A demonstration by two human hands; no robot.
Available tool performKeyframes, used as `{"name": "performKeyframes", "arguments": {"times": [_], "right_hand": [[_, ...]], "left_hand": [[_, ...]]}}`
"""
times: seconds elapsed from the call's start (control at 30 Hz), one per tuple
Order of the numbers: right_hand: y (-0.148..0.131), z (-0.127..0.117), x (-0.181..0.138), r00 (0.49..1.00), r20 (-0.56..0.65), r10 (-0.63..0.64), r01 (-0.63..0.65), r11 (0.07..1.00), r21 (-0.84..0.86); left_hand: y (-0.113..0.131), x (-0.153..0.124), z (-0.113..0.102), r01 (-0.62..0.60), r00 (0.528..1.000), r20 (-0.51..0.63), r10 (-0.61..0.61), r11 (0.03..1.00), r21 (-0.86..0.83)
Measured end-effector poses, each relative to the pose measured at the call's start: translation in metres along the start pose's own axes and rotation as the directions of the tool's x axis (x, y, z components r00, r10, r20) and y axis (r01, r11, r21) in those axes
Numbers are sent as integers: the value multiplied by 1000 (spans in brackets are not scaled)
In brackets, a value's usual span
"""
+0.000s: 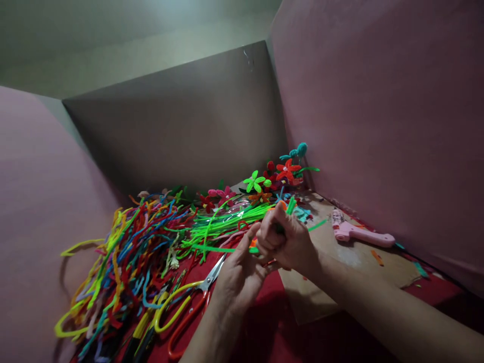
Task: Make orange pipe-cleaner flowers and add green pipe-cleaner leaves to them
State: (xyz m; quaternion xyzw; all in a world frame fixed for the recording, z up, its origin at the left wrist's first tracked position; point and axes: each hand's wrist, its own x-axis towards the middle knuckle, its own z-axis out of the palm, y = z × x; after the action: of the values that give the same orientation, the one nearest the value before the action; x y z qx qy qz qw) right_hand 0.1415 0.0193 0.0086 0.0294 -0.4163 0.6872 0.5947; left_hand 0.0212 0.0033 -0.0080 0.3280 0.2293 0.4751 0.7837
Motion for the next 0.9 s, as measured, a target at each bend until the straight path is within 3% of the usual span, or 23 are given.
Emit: {"name": "performKeyframes", "arguments": {"times": [0.2, 0.33, 0.5, 0.67, 0.77, 0.9], "right_hand": [[7, 0, -16, 978, 127, 167, -129, 956, -262], [7, 9, -23, 973, 173, 151, -74, 920, -385], [7, 13, -20, 999, 22, 31, -28, 992, -119], [4, 3, -14, 970, -228, 83, -48, 986, 157], [2, -4, -11, 938, -323, 123, -55, 976, 212], [-1, -10, -10, 897, -415, 149, -48, 969, 244]], "left_hand": [[-2, -7, 2, 103, 995, 5, -103, 994, 31], [5, -4, 0, -12, 994, -112, 5, 998, -68], [24, 0, -1, -311, 919, -287, 271, 945, -101], [24, -2, 1, -514, 838, -203, 506, 858, 17], [19, -2, 4, -577, 796, -174, 579, 814, 72], [19, -3, 8, -586, 780, -215, 588, 807, 80]]}}
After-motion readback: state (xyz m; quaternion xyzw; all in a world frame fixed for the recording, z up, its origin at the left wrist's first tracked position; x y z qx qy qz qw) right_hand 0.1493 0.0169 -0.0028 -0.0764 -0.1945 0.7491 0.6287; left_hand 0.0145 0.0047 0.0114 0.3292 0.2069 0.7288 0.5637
